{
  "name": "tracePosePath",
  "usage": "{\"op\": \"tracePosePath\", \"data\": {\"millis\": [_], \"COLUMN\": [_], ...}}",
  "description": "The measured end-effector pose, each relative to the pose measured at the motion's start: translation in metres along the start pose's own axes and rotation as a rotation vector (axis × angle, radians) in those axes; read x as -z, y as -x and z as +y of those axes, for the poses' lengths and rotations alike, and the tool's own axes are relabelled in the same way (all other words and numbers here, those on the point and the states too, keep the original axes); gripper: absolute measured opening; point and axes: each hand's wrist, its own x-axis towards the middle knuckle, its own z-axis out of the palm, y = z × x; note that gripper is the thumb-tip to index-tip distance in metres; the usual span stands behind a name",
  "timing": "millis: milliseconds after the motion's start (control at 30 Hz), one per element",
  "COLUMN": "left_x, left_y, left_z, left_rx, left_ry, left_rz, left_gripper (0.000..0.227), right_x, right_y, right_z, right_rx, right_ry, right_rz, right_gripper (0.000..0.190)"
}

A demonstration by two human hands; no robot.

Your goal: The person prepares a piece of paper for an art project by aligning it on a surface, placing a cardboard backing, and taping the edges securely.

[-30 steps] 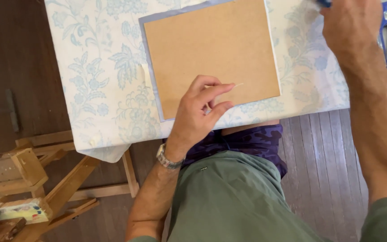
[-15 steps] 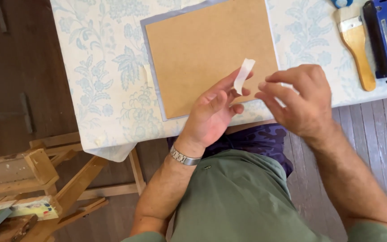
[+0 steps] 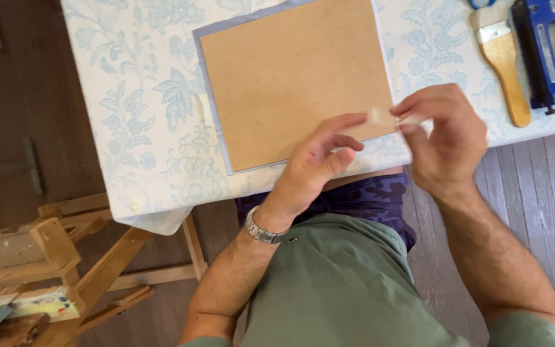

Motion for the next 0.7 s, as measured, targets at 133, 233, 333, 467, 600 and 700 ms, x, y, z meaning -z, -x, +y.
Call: {"op": "tracePosePath", "data": {"millis": [133, 233, 333, 467, 600, 700], "left_x": [0.005, 0.004, 0.003, -0.003, -0.009, -0.009], "left_y": [-0.009, -0.010, -0.014, -0.020, -0.036, -0.061], "left_z": [0.006, 0.018, 0.027, 0.033, 0.021, 0.011], "left_rx": [0.017, -0.032, 0.010, 0.017, -0.084, -0.179], "left_ry": [-0.173, -0.375, -0.475, -0.589, -0.822, -1.003], "left_rz": [0.246, 0.202, 0.183, 0.133, 0.043, 0.011], "left_gripper": [0.023, 0.021, 0.036, 0.036, 0.027, 0.023], "right_x": [0.020, 0.033, 0.043, 0.053, 0.043, 0.042], "right_y": [-0.010, -0.019, -0.037, -0.050, -0.059, -0.050], "right_z": [0.007, 0.032, 0.040, 0.061, 0.073, 0.098], "right_rx": [-0.314, -0.501, -0.790, -1.033, -1.059, -0.913], "right_ry": [-0.188, 0.061, 0.163, 0.021, 0.317, 0.491], "right_rz": [0.014, 0.034, -0.075, -0.348, -0.448, -0.404], "right_gripper": [0.009, 0.027, 0.035, 0.028, 0.027, 0.027]}}
